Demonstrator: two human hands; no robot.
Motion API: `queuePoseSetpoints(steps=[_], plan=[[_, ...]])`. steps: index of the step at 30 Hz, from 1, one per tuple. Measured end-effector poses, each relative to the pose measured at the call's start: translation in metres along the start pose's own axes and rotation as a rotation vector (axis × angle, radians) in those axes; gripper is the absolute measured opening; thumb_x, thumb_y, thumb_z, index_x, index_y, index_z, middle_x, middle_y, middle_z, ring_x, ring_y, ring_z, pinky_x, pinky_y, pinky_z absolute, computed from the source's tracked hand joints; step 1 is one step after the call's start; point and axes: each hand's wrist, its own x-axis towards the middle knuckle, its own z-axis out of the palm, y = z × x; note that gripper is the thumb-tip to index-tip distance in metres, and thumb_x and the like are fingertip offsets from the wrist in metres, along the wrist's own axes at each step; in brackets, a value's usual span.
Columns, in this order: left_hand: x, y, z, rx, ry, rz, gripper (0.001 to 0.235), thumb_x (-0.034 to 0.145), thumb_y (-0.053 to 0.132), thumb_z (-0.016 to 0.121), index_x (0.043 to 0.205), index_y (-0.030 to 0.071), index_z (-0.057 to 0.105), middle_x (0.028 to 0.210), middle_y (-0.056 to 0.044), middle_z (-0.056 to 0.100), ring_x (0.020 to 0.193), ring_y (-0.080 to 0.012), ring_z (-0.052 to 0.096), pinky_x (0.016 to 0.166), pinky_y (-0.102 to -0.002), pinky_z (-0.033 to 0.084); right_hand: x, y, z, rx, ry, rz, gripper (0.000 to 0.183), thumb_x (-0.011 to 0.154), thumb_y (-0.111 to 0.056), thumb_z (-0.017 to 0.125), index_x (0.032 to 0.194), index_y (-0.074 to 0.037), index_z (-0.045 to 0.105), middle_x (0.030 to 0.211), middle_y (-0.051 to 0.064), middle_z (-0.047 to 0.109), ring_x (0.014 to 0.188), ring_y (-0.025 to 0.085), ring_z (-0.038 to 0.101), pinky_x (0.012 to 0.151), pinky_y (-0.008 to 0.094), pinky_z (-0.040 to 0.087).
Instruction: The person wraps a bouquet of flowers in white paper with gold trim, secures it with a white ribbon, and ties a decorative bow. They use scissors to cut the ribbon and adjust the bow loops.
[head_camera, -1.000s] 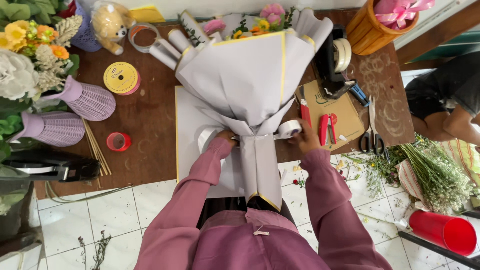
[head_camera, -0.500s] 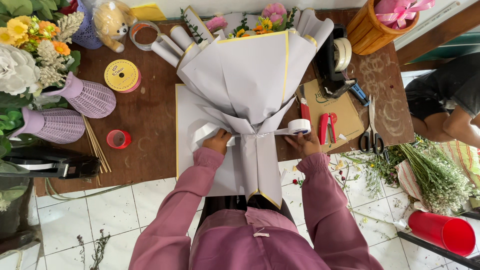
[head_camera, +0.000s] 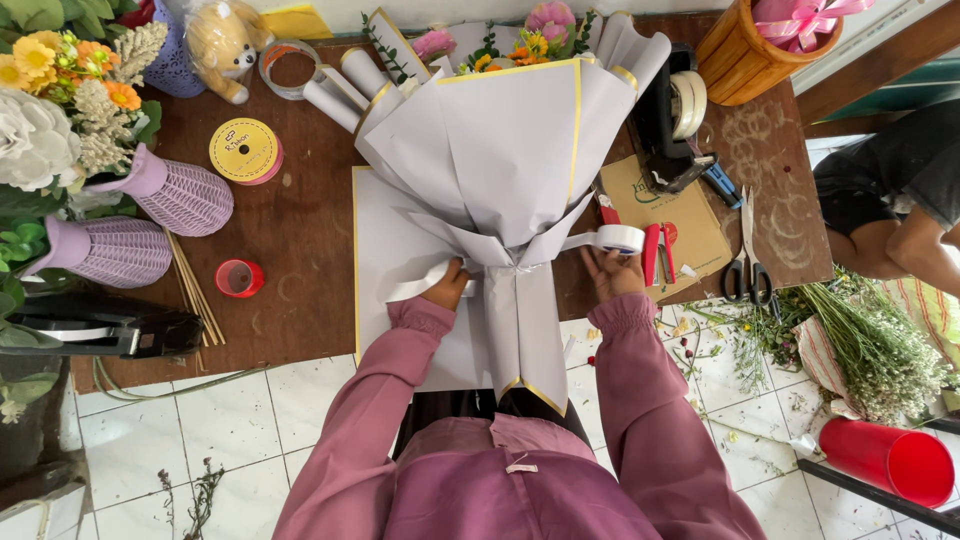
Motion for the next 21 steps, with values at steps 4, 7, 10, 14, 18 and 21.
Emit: queuePoseSetpoints(steps=[4, 7, 10, 14, 18, 21], plan=[[0.045, 0.014, -0.06, 0.067, 0.041, 0.012, 0.016, 0.102, 0.014, 0.059, 0.088, 0.02, 0.058, 0.103, 0.003, 0.058, 0.078, -0.0123, 0.066, 0.073, -0.024, 0.054, -0.01, -0.012, -0.002, 0.095, -0.026, -0.014, 0.052, 0.104, 0.007, 0.049, 0.146, -0.024, 0.045, 0.145, 0.009, 0.053, 0.137, 0.047, 0.052, 0.121, 0.067, 0.041], [0.027, 0.01, -0.043, 0.053, 0.015, -0.038, 0.013, 0.097, 0.02, 0.064, 0.088, 0.024, 0.056, 0.106, 0.008, 0.059, 0.072, -0.0112, 0.064, 0.071, -0.023, 0.053, -0.025, -0.019, -0.005, 0.111, -0.045, 0.0, 0.053, 0.103, 0.007, 0.05, 0.145, -0.026, 0.047, 0.15, 0.009, 0.054, 0.14, 0.048, 0.05, 0.12, 0.067, 0.041], [0.034, -0.001, -0.067, -0.285, -0.202, -0.199, 0.029, 0.078, 0.0, 0.063, 0.104, 0.013, 0.065, 0.119, 0.0, 0.062, 0.088, -0.0199, 0.073, 0.079, -0.028, 0.06, -0.042, -0.028, 0.0, 0.082, -0.097, 0.024, 0.054, 0.103, 0.007, 0.046, 0.15, -0.02, 0.045, 0.151, 0.017, 0.054, 0.143, 0.046, 0.048, 0.118, 0.065, 0.041], [0.066, -0.021, -0.146, -0.873, -0.253, -0.676, 0.068, 0.086, -0.014, 0.041, 0.148, 0.01, 0.049, 0.121, -0.014, 0.067, 0.089, -0.0296, 0.069, 0.084, -0.04, 0.058, -0.038, -0.043, -0.015, 0.038, -0.141, -0.041, 0.059, 0.102, 0.007, 0.043, 0.154, -0.021, 0.041, 0.153, 0.019, 0.053, 0.143, 0.043, 0.048, 0.119, 0.066, 0.04], [0.081, -0.071, -0.192, -0.924, 0.076, -0.798, 0.073, 0.082, -0.012, 0.037, 0.149, 0.013, 0.051, 0.101, -0.013, 0.074, 0.072, -0.019, 0.069, 0.067, -0.026, 0.054, -0.067, -0.085, 0.039, -0.096, -0.22, -0.109, 0.058, 0.102, 0.001, 0.044, 0.155, -0.02, 0.037, 0.149, 0.021, 0.056, 0.141, 0.043, 0.052, 0.111, 0.061, 0.05], [0.089, -0.119, -0.216, -0.657, 0.326, -0.775, 0.04, 0.11, 0.029, 0.036, 0.137, 0.013, 0.061, 0.086, -0.012, 0.074, 0.066, -0.0222, 0.07, 0.053, -0.025, 0.05, -0.081, -0.103, 0.07, -0.24, -0.234, -0.21, 0.051, 0.1, -0.001, 0.049, 0.148, -0.017, 0.041, 0.143, 0.02, 0.059, 0.139, 0.04, 0.056, 0.11, 0.055, 0.053]])
